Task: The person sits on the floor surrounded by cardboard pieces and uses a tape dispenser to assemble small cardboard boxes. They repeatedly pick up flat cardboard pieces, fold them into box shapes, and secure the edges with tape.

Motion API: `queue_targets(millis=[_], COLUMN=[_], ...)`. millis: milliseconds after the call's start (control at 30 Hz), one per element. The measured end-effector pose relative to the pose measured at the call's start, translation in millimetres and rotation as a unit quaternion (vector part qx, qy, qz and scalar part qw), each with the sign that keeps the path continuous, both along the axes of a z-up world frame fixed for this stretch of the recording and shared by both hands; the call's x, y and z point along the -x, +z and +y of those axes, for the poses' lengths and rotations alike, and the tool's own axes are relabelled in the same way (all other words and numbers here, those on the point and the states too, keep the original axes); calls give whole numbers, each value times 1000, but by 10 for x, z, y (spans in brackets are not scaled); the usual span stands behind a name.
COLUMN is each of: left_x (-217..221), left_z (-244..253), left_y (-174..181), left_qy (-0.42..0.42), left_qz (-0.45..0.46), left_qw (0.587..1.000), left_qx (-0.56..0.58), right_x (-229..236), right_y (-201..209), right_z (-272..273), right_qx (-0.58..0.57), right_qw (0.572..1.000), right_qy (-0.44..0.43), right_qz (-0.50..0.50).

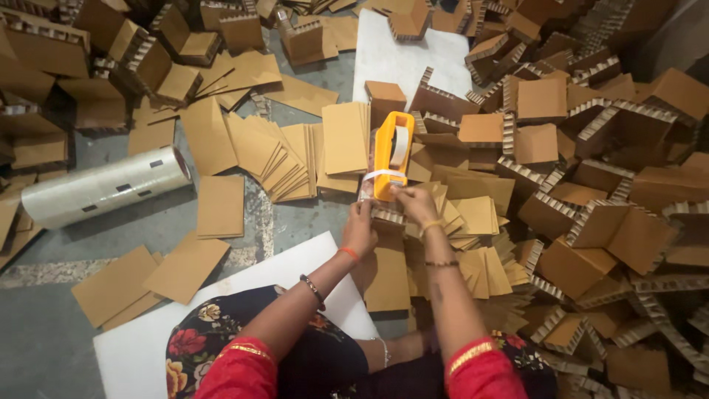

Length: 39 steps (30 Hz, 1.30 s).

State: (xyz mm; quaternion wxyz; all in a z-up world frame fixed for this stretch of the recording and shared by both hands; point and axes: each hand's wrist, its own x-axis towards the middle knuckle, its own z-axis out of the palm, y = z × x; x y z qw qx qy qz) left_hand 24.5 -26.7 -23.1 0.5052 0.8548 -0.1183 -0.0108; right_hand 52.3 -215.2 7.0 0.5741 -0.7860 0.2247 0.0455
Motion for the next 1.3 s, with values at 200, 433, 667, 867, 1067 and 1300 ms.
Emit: queue_targets(millis=[200,433,667,867,1067,1300], left_x=[33,-14,324,518,-107,-345], left_z=[17,76,317,150,858,905], left_y=[-4,3,556,1076,1061,215], left_qy=[-10,-37,-163,-262,-306,-159], left_qz=[-72,-112,-161,-250,282,18], left_qw=[996,990,973,924,891,937], left_qx=[52,71,38,125,180,-309], right_x=[-218,-272,522,1130,992,272], right_y=[-129,-234,-135,384,1035,1953], right_z=[-238,-232,-276,-495,-667,-429], right_qx=[54,109,-200,-401,94,-297], right_qw=[995,986,969,915,905,934], right_qy=[86,105,102,-40,364,52], right_qz=[-11,71,101,32,200,-192])
